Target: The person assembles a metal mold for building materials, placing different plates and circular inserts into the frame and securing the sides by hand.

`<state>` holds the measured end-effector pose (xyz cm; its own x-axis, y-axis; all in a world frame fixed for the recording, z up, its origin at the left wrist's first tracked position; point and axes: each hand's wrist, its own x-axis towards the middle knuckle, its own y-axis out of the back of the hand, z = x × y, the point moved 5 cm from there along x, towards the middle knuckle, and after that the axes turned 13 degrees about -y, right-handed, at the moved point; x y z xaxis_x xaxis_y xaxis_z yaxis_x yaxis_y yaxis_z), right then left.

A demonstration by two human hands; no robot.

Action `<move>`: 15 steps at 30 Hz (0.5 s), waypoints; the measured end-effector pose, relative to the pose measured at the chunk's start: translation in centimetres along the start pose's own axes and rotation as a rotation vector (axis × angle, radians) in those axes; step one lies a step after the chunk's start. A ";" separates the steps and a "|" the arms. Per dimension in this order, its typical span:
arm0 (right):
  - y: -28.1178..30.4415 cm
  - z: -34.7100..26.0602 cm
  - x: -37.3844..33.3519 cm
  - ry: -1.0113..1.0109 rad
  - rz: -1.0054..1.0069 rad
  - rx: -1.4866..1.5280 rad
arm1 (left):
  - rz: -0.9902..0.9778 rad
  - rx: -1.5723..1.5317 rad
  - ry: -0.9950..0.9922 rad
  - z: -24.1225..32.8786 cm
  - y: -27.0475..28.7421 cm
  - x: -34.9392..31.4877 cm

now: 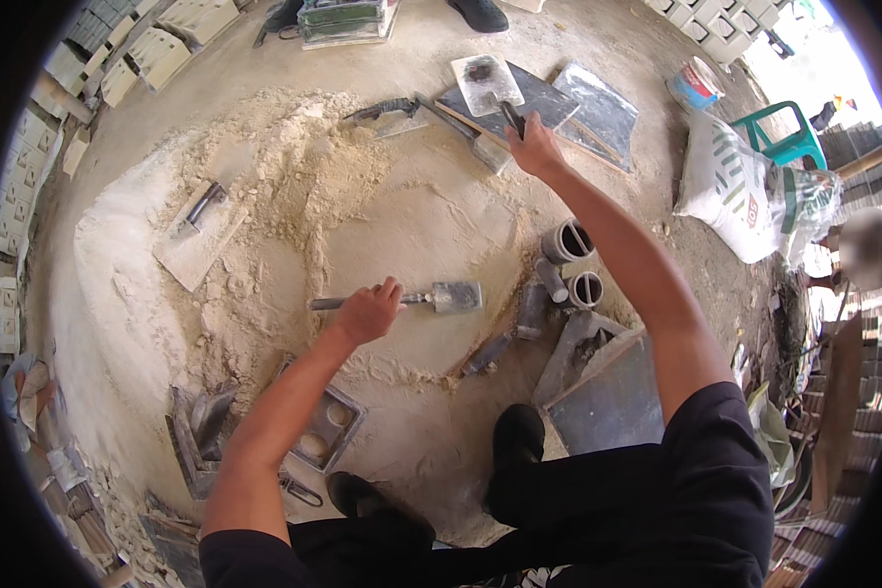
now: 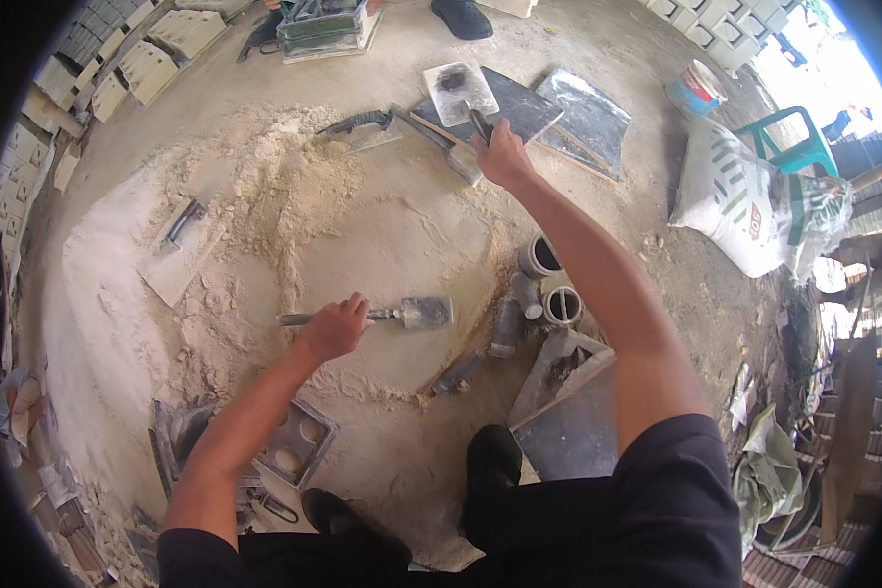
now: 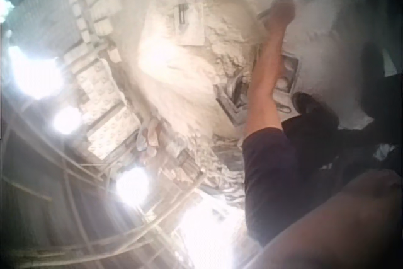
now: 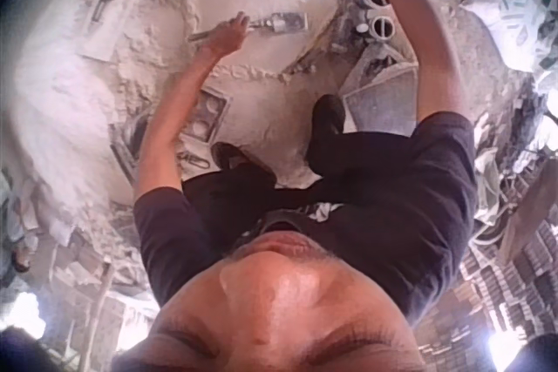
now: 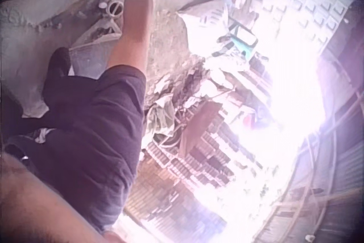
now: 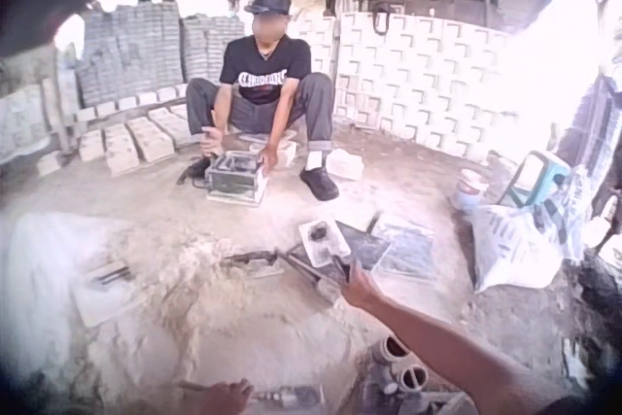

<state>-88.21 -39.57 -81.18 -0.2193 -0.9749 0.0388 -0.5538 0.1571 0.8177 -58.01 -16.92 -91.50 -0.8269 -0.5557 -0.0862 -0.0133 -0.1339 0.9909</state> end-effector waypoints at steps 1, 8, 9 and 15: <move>1.2 -0.6 -1.4 0.022 -0.034 0.020 | 0.010 -0.044 0.047 -0.4 0.6 -0.7; -1.6 3.0 -15.9 -0.488 -0.292 0.422 | 0.109 -0.308 0.393 -1.1 4.6 -2.8; -2.9 3.6 -18.4 -0.550 -0.270 0.489 | 0.158 -0.320 0.419 -1.4 4.8 -3.3; -6.0 3.5 -25.2 -0.666 -0.098 0.140 | 0.488 -0.433 0.596 -5.4 6.0 -8.6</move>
<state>-82.19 -15.43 -89.04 -0.5855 -0.6875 -0.4296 -0.6849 0.1360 0.7159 -47.96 -17.35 -85.35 -0.2525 -0.9513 0.1768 0.5787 -0.0020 0.8155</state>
